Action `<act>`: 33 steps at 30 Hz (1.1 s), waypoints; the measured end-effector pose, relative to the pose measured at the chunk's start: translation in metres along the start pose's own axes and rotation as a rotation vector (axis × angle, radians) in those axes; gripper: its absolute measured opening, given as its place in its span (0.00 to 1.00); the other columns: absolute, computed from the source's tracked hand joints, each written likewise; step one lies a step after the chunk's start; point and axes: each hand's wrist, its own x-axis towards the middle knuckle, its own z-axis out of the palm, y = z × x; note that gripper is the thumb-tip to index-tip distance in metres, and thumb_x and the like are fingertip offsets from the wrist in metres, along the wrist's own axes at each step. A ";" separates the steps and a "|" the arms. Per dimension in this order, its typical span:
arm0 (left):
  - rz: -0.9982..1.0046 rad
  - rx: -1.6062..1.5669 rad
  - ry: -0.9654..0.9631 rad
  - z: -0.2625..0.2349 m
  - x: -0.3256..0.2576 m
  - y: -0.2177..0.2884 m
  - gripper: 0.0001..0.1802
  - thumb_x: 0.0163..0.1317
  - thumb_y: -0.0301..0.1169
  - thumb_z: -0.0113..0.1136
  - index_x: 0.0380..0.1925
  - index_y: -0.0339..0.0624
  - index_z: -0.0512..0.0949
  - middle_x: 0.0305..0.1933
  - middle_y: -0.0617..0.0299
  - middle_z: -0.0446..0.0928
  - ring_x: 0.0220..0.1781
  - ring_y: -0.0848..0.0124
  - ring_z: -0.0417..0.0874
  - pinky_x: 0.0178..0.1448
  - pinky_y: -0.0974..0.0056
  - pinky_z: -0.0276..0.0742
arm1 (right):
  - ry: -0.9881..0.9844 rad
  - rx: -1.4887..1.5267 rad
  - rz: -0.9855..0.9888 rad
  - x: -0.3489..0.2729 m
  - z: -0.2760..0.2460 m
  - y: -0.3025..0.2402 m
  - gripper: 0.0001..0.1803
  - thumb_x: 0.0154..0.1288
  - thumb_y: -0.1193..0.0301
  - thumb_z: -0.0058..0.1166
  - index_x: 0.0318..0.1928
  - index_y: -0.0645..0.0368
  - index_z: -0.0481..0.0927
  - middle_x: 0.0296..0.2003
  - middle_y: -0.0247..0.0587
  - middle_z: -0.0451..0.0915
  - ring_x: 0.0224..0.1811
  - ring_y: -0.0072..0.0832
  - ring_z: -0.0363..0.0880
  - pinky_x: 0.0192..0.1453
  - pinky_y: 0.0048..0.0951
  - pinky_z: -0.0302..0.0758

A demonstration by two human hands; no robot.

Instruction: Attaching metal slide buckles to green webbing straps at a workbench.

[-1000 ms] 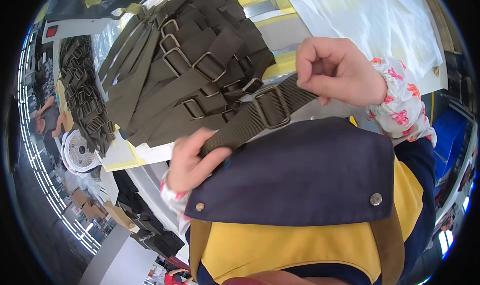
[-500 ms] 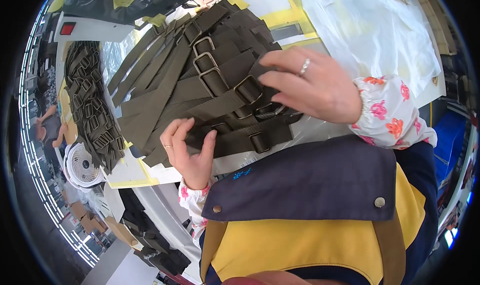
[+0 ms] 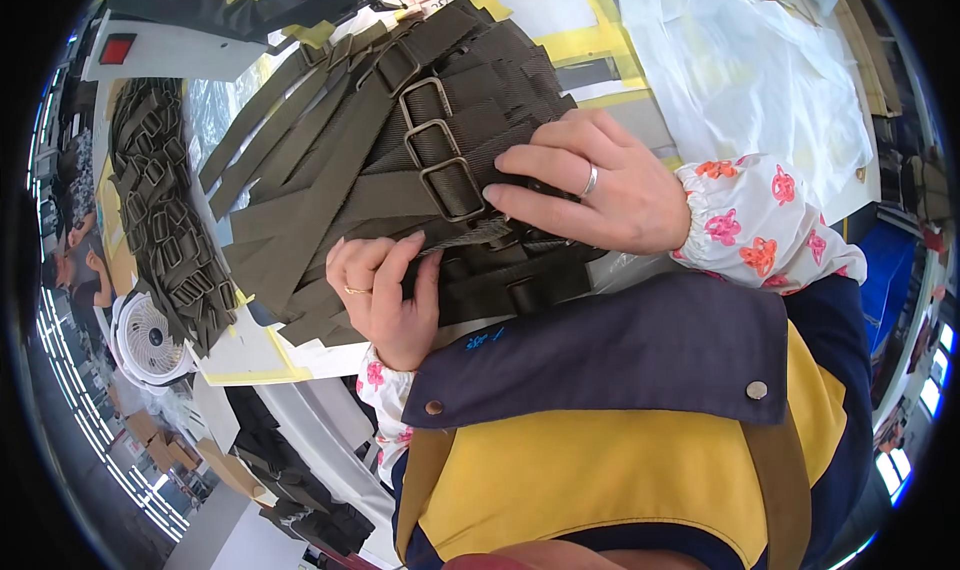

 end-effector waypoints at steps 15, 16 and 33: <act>0.137 -0.199 -0.539 -0.022 0.039 0.052 0.10 0.44 0.28 0.64 0.19 0.39 0.71 0.16 0.58 0.69 0.20 0.61 0.74 0.24 0.61 0.67 | 0.026 -0.177 -0.373 0.017 -0.025 -0.022 0.17 0.44 0.72 0.54 0.39 0.62 0.78 0.29 0.35 0.73 0.30 0.27 0.69 0.40 0.30 0.70; 0.138 -0.193 -0.542 -0.022 0.040 0.051 0.10 0.44 0.28 0.64 0.19 0.39 0.71 0.16 0.58 0.69 0.20 0.61 0.74 0.24 0.61 0.67 | 0.033 -0.175 -0.372 0.017 -0.027 -0.023 0.17 0.44 0.72 0.54 0.39 0.62 0.78 0.29 0.35 0.73 0.30 0.27 0.69 0.40 0.30 0.70; -0.149 -0.738 -1.036 -0.034 0.043 0.049 0.07 0.52 0.26 0.60 0.33 0.39 0.78 0.19 0.54 0.74 0.21 0.58 0.77 0.25 0.63 0.71 | -0.114 0.067 -0.264 0.002 -0.038 -0.025 0.15 0.46 0.68 0.57 0.35 0.63 0.74 0.21 0.34 0.67 0.20 0.27 0.69 0.25 0.29 0.68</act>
